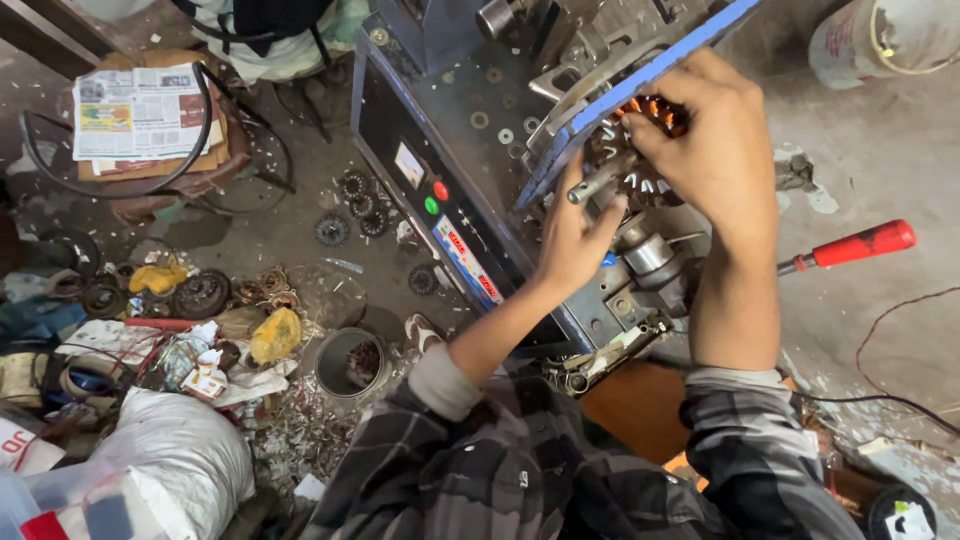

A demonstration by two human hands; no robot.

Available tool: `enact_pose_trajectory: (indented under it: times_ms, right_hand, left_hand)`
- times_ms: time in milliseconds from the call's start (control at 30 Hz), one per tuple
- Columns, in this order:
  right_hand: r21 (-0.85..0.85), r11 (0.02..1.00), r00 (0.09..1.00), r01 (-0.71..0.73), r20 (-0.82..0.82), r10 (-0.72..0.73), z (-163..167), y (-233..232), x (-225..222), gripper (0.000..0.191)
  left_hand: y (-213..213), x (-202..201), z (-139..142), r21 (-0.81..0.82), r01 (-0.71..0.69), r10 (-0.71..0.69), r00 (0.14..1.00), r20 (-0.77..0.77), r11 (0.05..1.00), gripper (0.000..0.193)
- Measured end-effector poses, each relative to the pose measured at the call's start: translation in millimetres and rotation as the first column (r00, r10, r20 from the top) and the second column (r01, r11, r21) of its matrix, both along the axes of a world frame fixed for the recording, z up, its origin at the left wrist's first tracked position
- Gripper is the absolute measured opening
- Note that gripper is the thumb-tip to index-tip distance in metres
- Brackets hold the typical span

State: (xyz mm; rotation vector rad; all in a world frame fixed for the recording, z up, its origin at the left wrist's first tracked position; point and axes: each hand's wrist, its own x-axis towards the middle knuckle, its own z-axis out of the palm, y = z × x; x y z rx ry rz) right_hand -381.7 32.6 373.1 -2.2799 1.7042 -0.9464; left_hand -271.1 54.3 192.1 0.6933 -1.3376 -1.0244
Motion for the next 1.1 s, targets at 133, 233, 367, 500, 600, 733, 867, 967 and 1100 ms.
enact_pose_trajectory:
  times_ms: [133,233,367,500,600,733,867,967,1100]
  right_hand:
    - [-0.048,0.998,0.999,-0.049,-0.024,0.048,-0.3,-3.3,-9.7,0.031]
    - [-0.060,0.997,0.998,-0.056,-0.041,0.053,-1.9,-4.1,-18.7,0.027]
    - [-0.047,0.999,0.999,-0.002,-0.041,0.000,-9.0,-3.3,-29.3,0.029]
    - [-0.075,0.997,1.000,0.017,0.013,-0.016,-24.5,-2.2,-34.8,0.033]
    - [-0.118,0.993,0.996,0.029,0.086,-0.019,-40.0,-3.6,-35.8,0.039]
    - [-0.190,0.982,0.998,-0.013,0.060,0.024,-60.7,-9.1,-36.5,0.049]
    - [-0.111,0.994,0.996,-0.018,0.086,0.028,-77.4,-15.3,-38.4,0.040]
    - [-0.183,0.983,0.999,0.010,0.053,0.000,-86.2,-17.0,-40.3,0.029]
    - [-0.187,0.980,0.990,0.066,0.133,-0.041,-91.0,-13.3,-44.4,0.018]
  left_hand:
    - [-14.6,-21.3,5.7,0.288,0.291,-0.169,0.908,-0.383,0.913,0.075]
    - [-9.7,-29.7,18.2,0.260,0.215,-0.114,0.928,-0.355,0.942,0.074]
    - [-4.7,-41.2,37.6,0.360,0.166,-0.026,0.931,-0.364,0.918,0.064]
    - [-9.0,-36.6,41.7,0.309,0.083,0.002,0.965,-0.264,0.947,0.058]
    - [-22.2,-22.2,32.4,0.177,0.080,-0.037,0.972,-0.233,0.981,0.056]
    - [-43.8,-3.0,16.5,-0.117,-0.055,0.067,0.993,0.099,0.992,0.060]
    - [-51.3,-0.2,7.4,0.008,0.081,-0.081,0.996,0.032,0.997,0.059]
    - [-53.2,-1.8,4.4,-0.022,0.045,-0.044,0.998,0.036,0.999,0.060]
    - [-53.8,5.5,7.2,-0.063,0.094,-0.093,0.996,0.014,0.994,0.075]
